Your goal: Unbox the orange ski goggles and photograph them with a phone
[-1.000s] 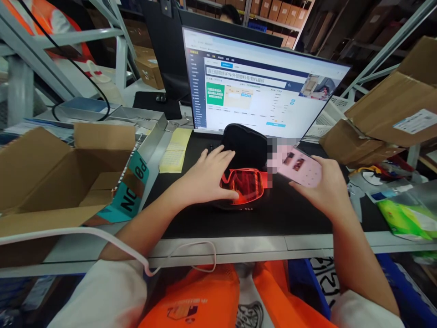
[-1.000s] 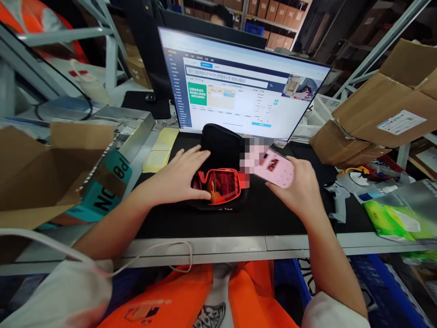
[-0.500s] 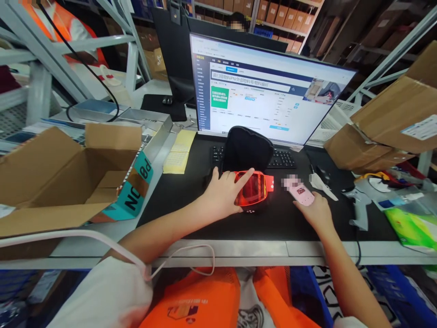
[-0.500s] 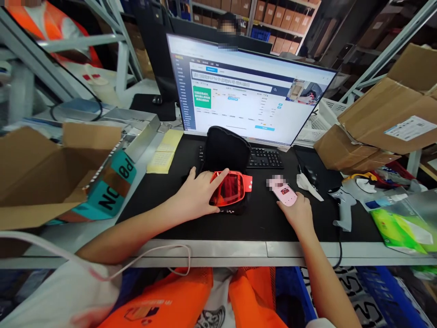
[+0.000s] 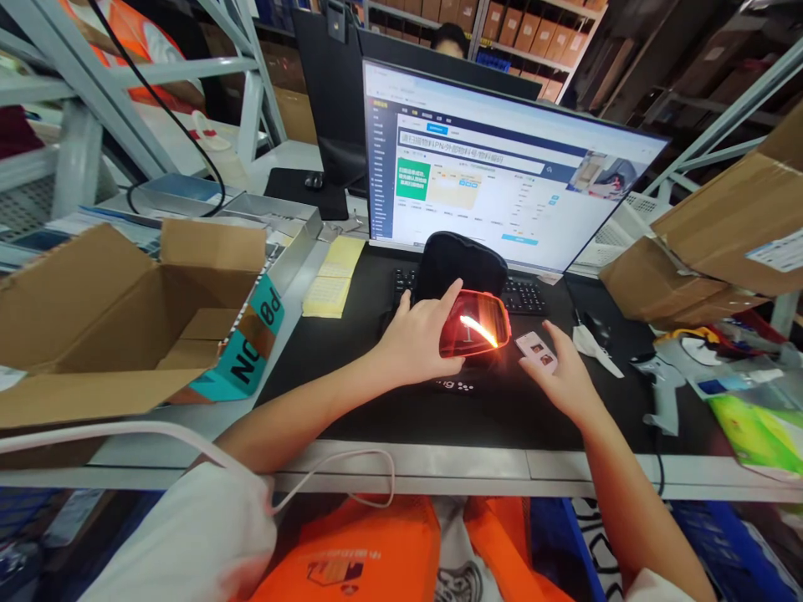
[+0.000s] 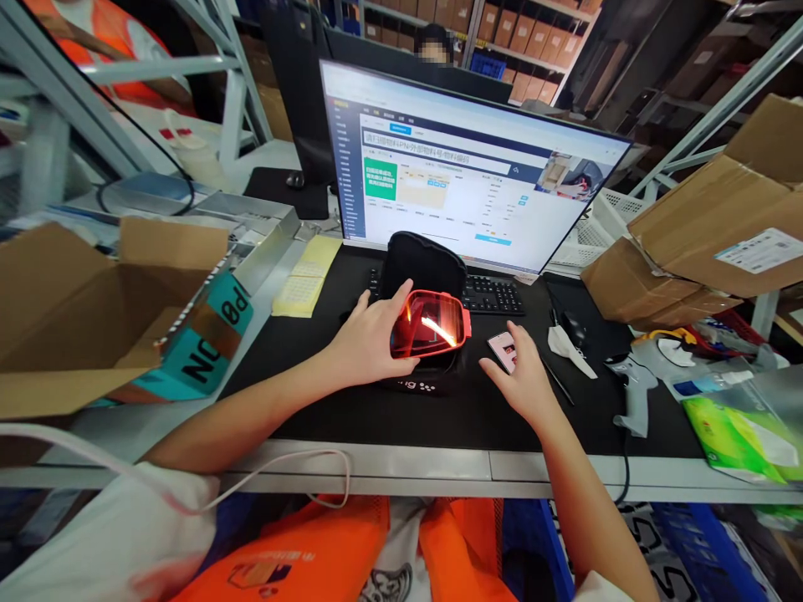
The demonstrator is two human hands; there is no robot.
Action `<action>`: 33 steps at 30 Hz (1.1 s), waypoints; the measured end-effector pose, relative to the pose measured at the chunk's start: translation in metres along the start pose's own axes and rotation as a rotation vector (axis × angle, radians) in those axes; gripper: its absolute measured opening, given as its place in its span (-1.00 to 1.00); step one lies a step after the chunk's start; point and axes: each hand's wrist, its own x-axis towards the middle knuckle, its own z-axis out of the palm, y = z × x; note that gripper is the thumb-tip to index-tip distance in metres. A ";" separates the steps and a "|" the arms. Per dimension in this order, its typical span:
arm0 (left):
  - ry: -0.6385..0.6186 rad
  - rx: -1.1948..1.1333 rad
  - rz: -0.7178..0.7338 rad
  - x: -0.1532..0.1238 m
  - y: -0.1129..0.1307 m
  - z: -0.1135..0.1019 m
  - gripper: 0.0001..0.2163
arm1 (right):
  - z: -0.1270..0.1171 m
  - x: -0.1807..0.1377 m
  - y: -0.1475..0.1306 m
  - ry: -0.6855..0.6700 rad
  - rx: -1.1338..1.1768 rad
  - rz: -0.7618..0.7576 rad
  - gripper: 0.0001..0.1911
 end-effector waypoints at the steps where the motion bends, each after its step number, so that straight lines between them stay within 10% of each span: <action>1: 0.053 -0.025 0.027 -0.001 -0.001 -0.001 0.10 | -0.002 0.006 -0.012 -0.013 0.056 -0.077 -0.04; 8: 0.330 -0.112 0.249 -0.003 -0.014 -0.014 0.18 | -0.001 0.047 -0.072 -0.160 0.462 -0.328 0.07; 33: 0.318 -0.261 0.107 0.001 -0.032 -0.055 0.11 | 0.019 0.098 -0.131 -0.263 1.063 -0.405 0.24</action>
